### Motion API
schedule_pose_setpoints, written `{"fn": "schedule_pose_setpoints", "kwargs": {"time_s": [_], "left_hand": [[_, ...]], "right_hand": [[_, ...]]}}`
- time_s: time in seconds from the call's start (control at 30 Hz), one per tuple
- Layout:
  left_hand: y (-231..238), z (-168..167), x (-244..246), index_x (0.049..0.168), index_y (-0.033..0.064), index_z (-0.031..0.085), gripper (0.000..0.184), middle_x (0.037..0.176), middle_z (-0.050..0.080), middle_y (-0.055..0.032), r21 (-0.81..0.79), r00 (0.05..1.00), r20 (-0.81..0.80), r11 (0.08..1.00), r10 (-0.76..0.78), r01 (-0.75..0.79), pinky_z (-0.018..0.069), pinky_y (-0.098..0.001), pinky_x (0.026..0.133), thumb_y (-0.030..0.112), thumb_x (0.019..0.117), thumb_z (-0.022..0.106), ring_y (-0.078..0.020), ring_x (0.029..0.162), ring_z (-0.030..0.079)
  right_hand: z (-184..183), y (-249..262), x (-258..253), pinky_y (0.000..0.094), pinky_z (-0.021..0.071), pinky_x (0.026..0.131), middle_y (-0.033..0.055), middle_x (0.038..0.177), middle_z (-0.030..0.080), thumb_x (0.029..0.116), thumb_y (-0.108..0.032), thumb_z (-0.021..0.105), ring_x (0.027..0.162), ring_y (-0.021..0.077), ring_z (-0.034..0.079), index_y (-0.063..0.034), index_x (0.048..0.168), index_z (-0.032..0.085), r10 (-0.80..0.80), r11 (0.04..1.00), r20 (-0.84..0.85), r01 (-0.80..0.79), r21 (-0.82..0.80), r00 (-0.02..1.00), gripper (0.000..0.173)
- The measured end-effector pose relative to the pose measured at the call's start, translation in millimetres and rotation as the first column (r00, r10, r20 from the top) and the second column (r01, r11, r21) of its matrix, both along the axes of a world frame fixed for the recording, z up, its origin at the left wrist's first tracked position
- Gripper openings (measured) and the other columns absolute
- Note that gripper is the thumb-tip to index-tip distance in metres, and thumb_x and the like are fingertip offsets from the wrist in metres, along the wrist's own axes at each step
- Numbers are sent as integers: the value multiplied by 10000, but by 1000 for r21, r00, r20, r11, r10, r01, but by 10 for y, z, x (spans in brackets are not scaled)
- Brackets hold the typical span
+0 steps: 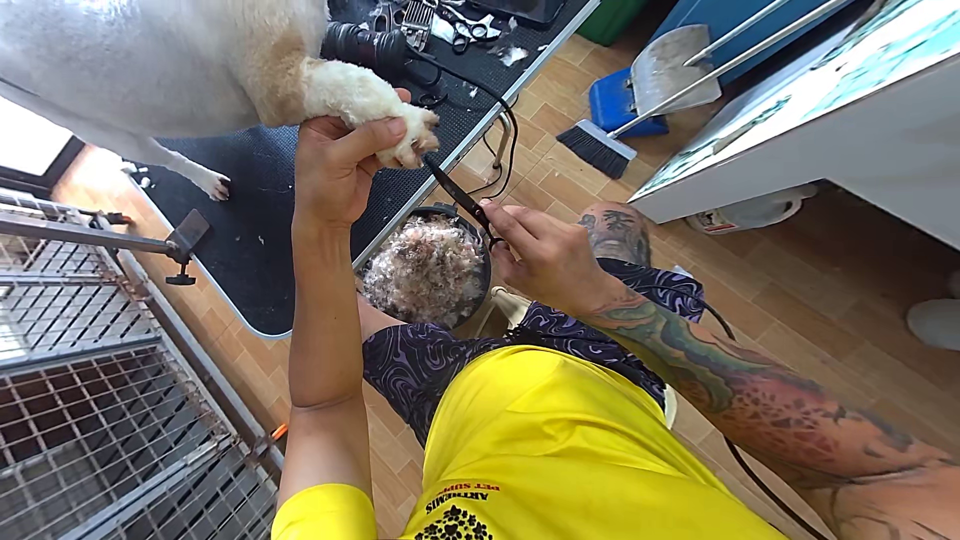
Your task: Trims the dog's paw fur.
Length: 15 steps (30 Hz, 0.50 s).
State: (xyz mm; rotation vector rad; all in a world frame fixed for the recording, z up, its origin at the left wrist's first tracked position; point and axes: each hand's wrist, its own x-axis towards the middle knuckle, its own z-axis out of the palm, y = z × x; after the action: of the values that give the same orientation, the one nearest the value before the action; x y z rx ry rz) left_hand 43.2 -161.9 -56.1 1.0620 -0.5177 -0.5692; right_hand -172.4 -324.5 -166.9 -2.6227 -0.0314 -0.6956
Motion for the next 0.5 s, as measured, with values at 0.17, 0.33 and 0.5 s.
{"fn": "schedule_pose_setpoints", "kwargs": {"time_s": [0.17,0.33,0.5], "left_hand": [[6,-8,2,1108,-49,633,266,1087,735,-204,2,1000,2,1000,-7,7,642,-413,802,-94,855,702,-270,935,749],[15,-4,-10,1104,-43,641,266,1079,742,-197,5,1000,-1,1000,-8,8,642,-420,813,-95,852,706,-272,938,752],[16,-14,-7,1111,-53,634,273,1104,731,-212,2,1000,-13,1000,-19,19,639,-439,825,-96,851,704,-292,957,747]], "right_hand": [[116,-19,53,431,565,611,172,1097,706,948,-101,603,833,303,703,-34,1437,589,20,1000,-24,-20,3,1000,494],[159,-31,63,432,568,620,182,1087,708,953,-84,597,830,313,703,-21,1436,586,39,999,-18,-39,8,999,487],[175,-18,78,435,590,672,172,1111,716,942,-94,606,884,300,719,-20,1435,587,57,998,-6,-57,33,998,499]]}}
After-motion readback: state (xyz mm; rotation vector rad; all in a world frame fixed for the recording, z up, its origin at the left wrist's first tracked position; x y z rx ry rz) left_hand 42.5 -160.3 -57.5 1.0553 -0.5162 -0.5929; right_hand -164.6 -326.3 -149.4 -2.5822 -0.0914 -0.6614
